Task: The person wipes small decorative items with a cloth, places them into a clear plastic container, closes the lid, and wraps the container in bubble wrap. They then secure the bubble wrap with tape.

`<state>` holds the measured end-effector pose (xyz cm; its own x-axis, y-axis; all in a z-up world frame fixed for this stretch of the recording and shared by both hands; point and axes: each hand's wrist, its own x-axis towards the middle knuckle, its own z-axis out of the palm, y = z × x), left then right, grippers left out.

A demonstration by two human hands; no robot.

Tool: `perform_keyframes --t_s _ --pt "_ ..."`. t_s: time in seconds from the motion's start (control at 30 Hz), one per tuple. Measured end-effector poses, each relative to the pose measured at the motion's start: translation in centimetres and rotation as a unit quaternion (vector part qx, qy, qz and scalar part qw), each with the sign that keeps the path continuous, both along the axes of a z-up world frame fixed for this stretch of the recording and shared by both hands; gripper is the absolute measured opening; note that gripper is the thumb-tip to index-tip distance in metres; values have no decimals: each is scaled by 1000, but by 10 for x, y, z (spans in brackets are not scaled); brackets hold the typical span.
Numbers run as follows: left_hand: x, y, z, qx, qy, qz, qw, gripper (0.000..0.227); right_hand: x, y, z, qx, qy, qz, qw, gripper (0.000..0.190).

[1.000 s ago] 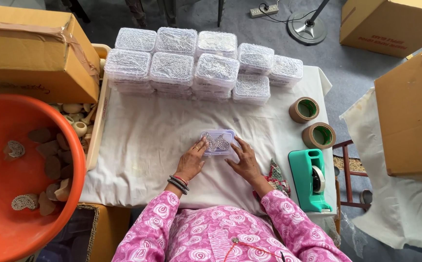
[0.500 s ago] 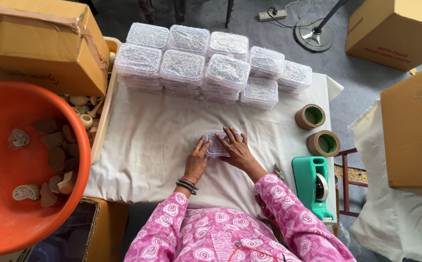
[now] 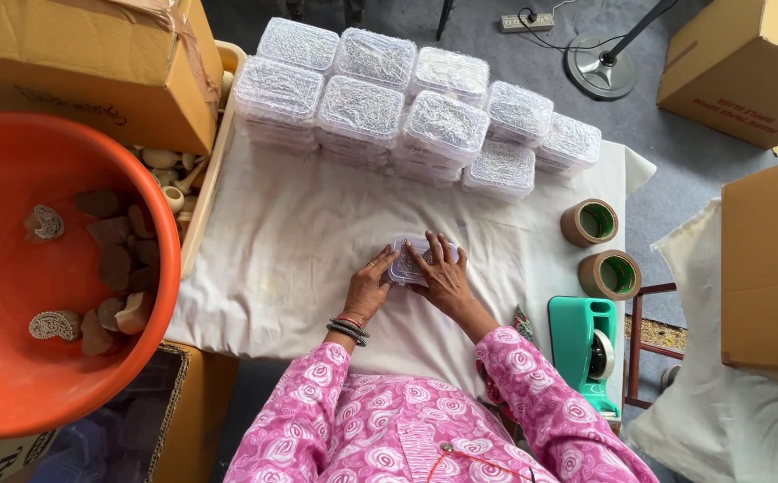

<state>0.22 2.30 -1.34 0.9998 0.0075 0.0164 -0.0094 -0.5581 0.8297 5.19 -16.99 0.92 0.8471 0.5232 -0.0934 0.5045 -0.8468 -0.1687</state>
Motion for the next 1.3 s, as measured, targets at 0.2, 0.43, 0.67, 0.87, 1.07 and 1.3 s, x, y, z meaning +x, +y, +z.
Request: perform_keyframes --t_s 0.2,0.43,0.67,0.87,1.07,1.3 --pt "0 -2 6 -81 78 29 993 93 -1 5 -4 0 -2 -14 1000 104" --pt "-5 -4 -35 -188 28 55 980 79 -2 7 -2 -29 10 -8 999 104" --pt "-13 -10 -11 -46 -21 54 997 79 -4 2 -2 -41 -33 42 998 94" --pt "-16 -9 -25 176 -123 -3 977 62 -4 0 -5 -56 -63 74 994 93" --pt "-14 -1 3 226 -178 -63 956 63 1 0 10 -65 -34 72 995 94" --pt "-9 4 11 226 -133 -119 958 69 2 -1 8 -56 -44 86 994 91"
